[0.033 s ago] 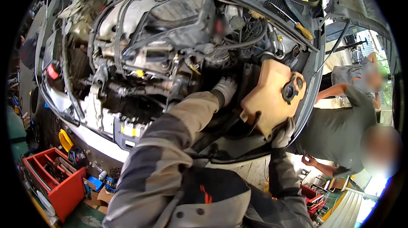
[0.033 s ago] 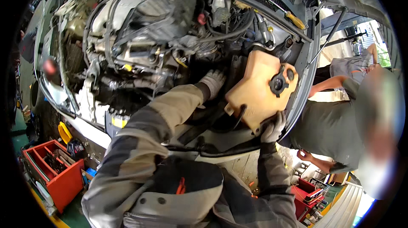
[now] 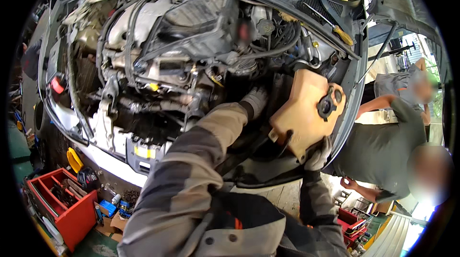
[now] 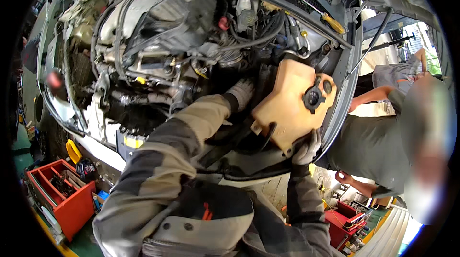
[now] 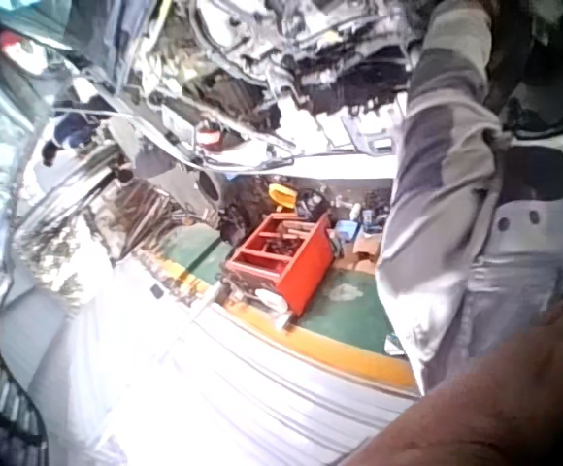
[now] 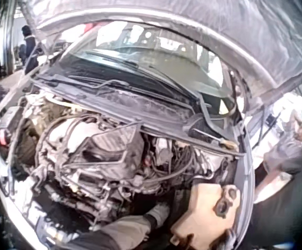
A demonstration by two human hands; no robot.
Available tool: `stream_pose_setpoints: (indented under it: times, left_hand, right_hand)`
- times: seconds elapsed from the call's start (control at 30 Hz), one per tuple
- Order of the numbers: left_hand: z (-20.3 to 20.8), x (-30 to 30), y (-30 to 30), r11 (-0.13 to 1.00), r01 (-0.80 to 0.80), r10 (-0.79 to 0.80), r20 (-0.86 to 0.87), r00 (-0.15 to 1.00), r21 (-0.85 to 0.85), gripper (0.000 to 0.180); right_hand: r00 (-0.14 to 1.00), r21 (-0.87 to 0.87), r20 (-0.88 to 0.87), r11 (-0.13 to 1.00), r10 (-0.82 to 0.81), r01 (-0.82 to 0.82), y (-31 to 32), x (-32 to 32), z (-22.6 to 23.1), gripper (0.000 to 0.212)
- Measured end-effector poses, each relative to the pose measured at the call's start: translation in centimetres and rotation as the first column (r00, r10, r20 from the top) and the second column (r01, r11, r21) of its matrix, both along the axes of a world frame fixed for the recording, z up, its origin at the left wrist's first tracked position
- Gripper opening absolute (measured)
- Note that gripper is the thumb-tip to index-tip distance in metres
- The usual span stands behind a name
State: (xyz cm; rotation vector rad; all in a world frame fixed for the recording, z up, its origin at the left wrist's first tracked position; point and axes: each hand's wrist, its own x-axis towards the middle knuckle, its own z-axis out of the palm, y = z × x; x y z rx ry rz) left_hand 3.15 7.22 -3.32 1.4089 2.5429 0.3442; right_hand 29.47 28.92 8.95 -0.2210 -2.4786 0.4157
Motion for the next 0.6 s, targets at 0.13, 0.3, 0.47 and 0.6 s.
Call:
stream_pose_setpoints:
  times: [0.13,0.3,0.47,0.6]
  left_hand:
    - [-4.7,-1.4,5.0,0.997,0.039,-0.044,0.067,0.997,0.07,0.076]
    - [-7.0,-2.2,4.7,0.978,0.104,-0.089,0.093,0.992,-0.18,0.081]
    - [-1.4,-1.0,3.9,0.764,0.064,0.083,0.197,0.977,-0.642,0.08]
    - [-1.5,-1.3,3.2,0.761,0.042,0.171,0.262,0.95,-0.647,0.077]
  right_hand:
    - [0.998,-0.067,0.0,0.996,-0.063,0.063,0.5,1.8,-1.0,0.066]
    - [1.0,-0.109,-0.017,0.994,-0.024,0.022,0.8,0.9,-1.4,0.067]
    - [0.997,-0.129,0.075,0.991,-0.032,0.042,0.8,1.1,-0.4,0.073]
    - [0.996,-0.08,0.084,0.996,-0.021,0.028,0.9,0.7,0.0,0.072]
